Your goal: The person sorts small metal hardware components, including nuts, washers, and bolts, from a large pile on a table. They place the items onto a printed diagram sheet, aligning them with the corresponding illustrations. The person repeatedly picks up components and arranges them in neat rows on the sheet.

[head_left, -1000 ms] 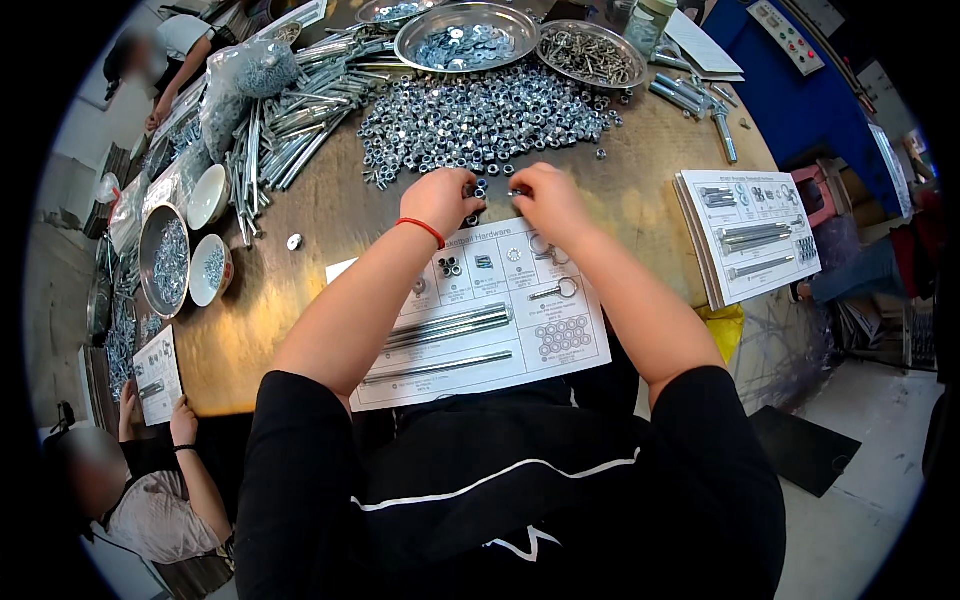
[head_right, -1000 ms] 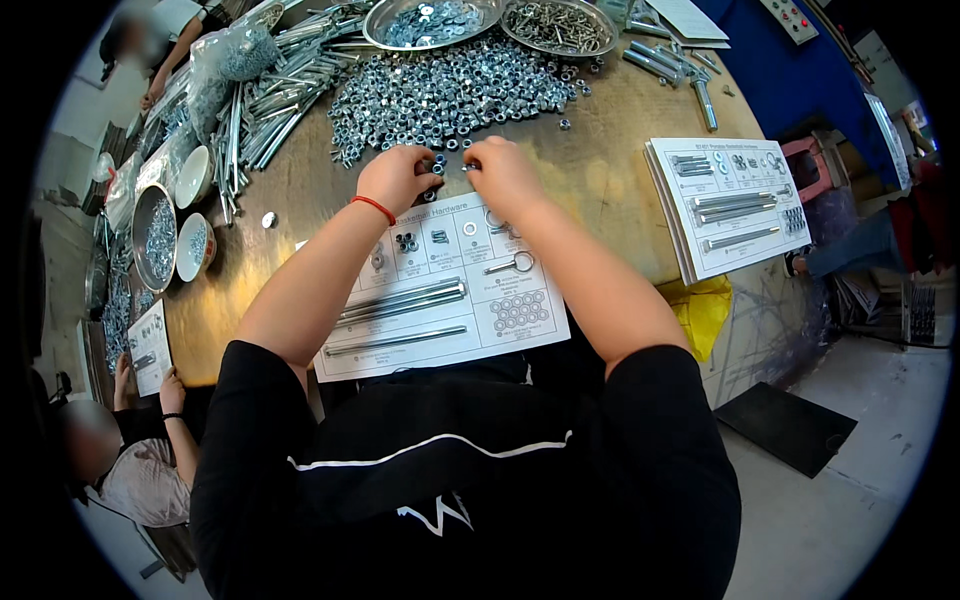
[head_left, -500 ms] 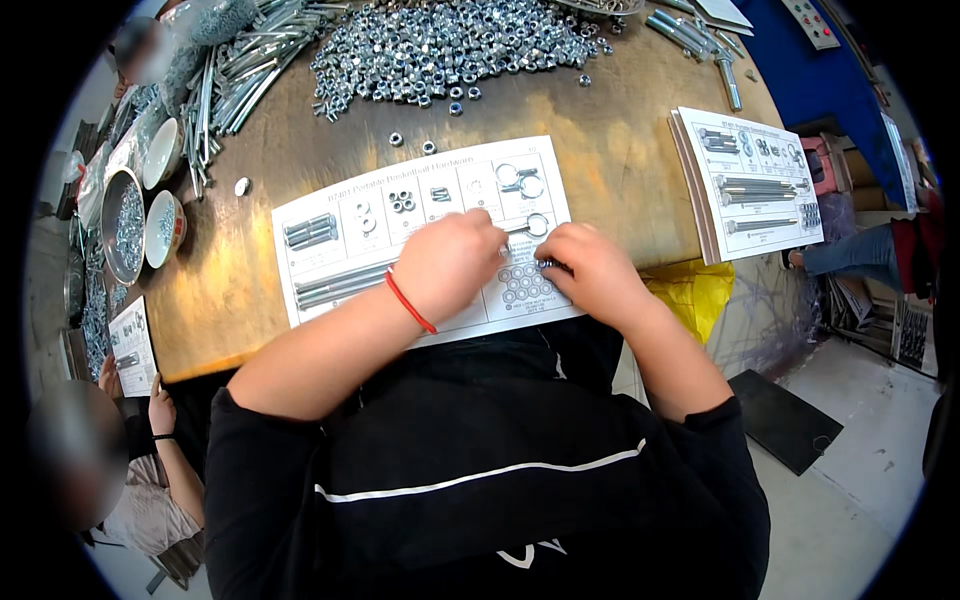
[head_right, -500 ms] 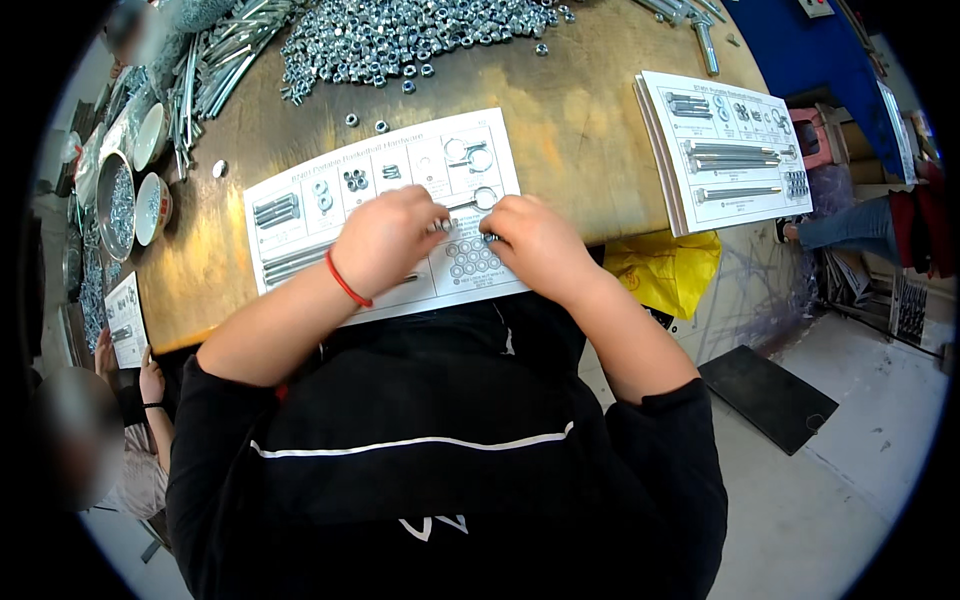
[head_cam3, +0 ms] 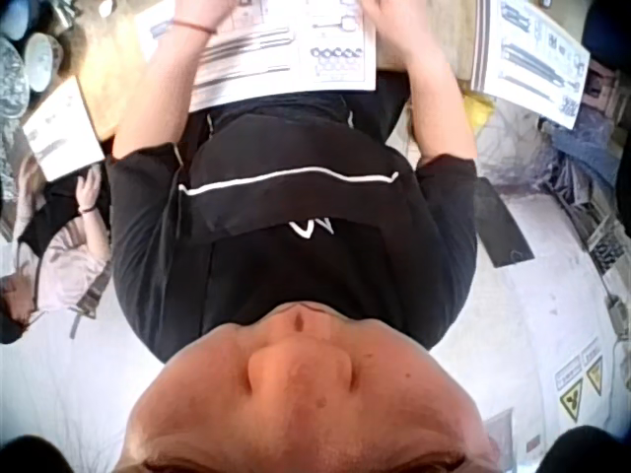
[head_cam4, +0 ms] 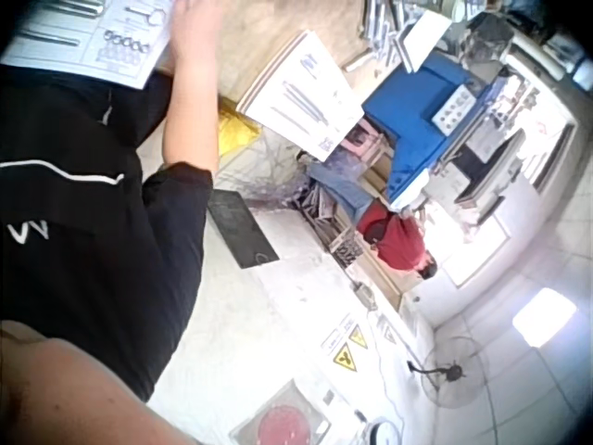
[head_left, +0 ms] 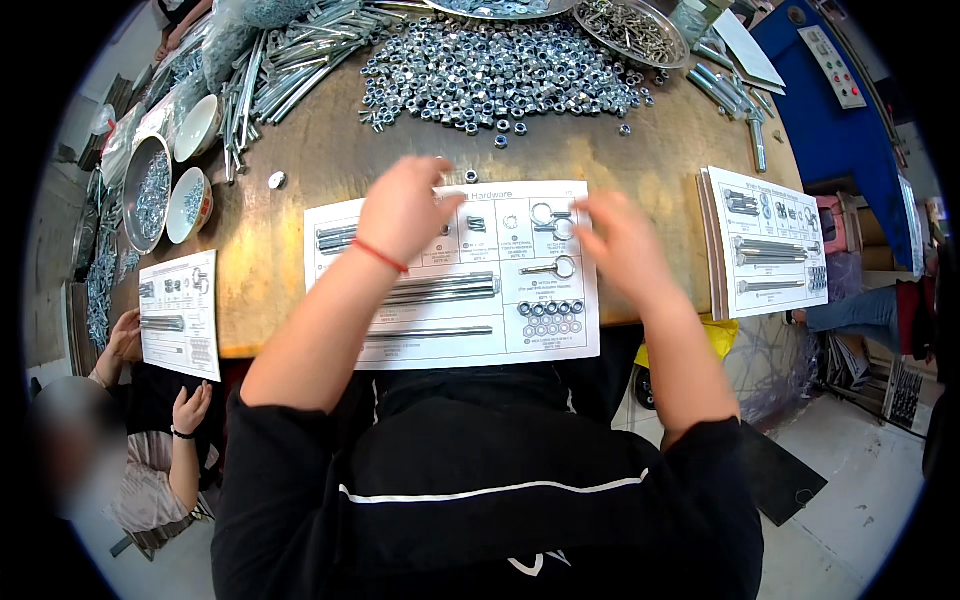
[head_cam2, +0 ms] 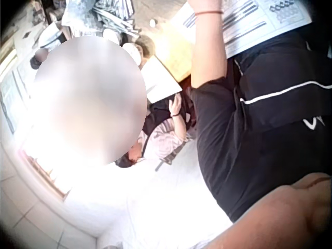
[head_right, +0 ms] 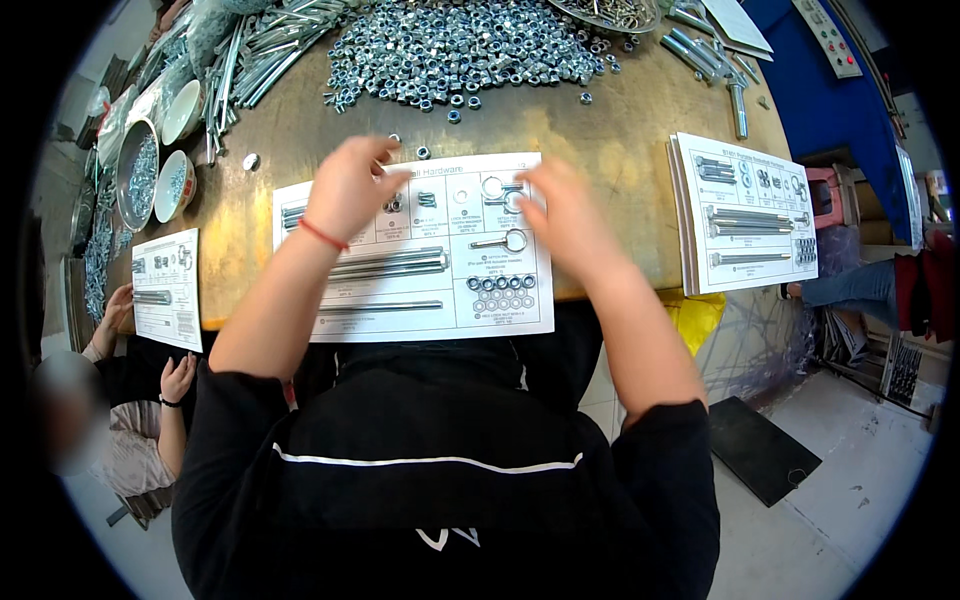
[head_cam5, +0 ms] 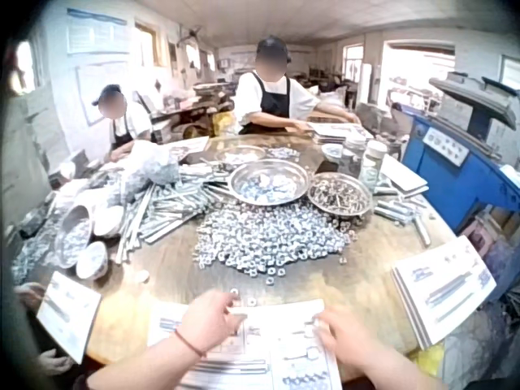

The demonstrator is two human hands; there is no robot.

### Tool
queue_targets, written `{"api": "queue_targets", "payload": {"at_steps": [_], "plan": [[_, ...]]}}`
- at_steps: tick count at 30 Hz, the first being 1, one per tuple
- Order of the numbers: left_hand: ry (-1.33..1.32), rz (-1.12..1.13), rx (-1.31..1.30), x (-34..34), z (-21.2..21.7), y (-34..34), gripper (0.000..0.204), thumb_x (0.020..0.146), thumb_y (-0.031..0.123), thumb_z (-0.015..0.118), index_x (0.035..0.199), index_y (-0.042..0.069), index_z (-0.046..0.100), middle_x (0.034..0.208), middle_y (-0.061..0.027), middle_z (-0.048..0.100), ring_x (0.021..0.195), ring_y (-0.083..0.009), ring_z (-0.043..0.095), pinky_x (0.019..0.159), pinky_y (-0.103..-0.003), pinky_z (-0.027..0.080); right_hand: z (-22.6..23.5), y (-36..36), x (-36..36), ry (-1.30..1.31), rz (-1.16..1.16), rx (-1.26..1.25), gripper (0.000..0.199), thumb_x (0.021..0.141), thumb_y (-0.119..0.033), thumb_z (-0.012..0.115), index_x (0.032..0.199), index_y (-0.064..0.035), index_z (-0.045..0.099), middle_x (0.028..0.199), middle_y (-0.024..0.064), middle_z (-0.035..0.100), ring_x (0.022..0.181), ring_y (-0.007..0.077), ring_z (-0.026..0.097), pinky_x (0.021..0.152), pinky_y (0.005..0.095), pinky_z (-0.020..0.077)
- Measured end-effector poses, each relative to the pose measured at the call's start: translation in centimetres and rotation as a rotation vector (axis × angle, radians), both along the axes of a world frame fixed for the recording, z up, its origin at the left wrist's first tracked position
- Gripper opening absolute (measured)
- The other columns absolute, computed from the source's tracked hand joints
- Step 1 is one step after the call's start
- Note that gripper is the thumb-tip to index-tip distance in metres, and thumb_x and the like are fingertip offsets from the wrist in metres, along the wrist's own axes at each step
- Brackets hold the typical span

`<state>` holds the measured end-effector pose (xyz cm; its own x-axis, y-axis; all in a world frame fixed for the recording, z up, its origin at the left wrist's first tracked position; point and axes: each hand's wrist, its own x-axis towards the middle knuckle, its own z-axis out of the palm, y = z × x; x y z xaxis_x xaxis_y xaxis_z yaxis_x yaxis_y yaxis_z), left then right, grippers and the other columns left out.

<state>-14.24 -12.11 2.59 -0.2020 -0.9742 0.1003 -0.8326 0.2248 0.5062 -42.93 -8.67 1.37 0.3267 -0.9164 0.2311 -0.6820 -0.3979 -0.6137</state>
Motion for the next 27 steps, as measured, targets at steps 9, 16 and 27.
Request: {"api": "queue_targets", "payload": {"at_steps": [9, 16, 27], "plan": [[0.013, 0.080, 0.091, -1.5, -2.7, -7.5, 0.041, 0.082, 0.021, 0.073, 0.121, 0.012, 0.065, 0.117, -0.0160, 0.062, 0.106, -0.0346, 0.062, 0.092, -0.042, 0.051, -2.9, -13.5, 7.2, 0.160, -0.021, -0.045, 0.028, 0.080, -0.013, 0.074, 0.108, -0.0145, 0.069, 0.106, 0.0097, 0.062, 0.109, 0.0314, 0.057, 0.093, 0.0400, 0.0479], [-0.006, -0.027, 0.108, -2.0, -2.8, -8.2, 0.039, 0.081, 0.019, 0.076, 0.119, 0.014, 0.066, 0.108, -0.0126, 0.064, 0.097, -0.0295, 0.065, 0.086, -0.038, 0.053, -2.3, -13.5, 5.8, 0.227, -0.035, 0.105, 0.020, 0.084, -0.023, 0.070, 0.097, -0.0085, 0.069, 0.099, 0.0122, 0.065, 0.095, 0.0323, 0.062, 0.084, 0.0422, 0.0509], [-0.019, 0.054, 0.217, -2.1, -1.7, -4.8, 0.038, 0.075, 0.030, 0.081, 0.097, 0.002, 0.070, 0.091, -0.0163, 0.068, 0.083, -0.0326, 0.067, 0.075, -0.042, 0.053, -3.4, -9.7, 7.8, 0.096, 0.022, 0.019, 0.020, 0.081, -0.005, 0.069, 0.101, -0.0049, 0.068, 0.096, 0.0122, 0.062, 0.095, 0.0301, 0.061, 0.082, 0.0390, 0.0507]]}}
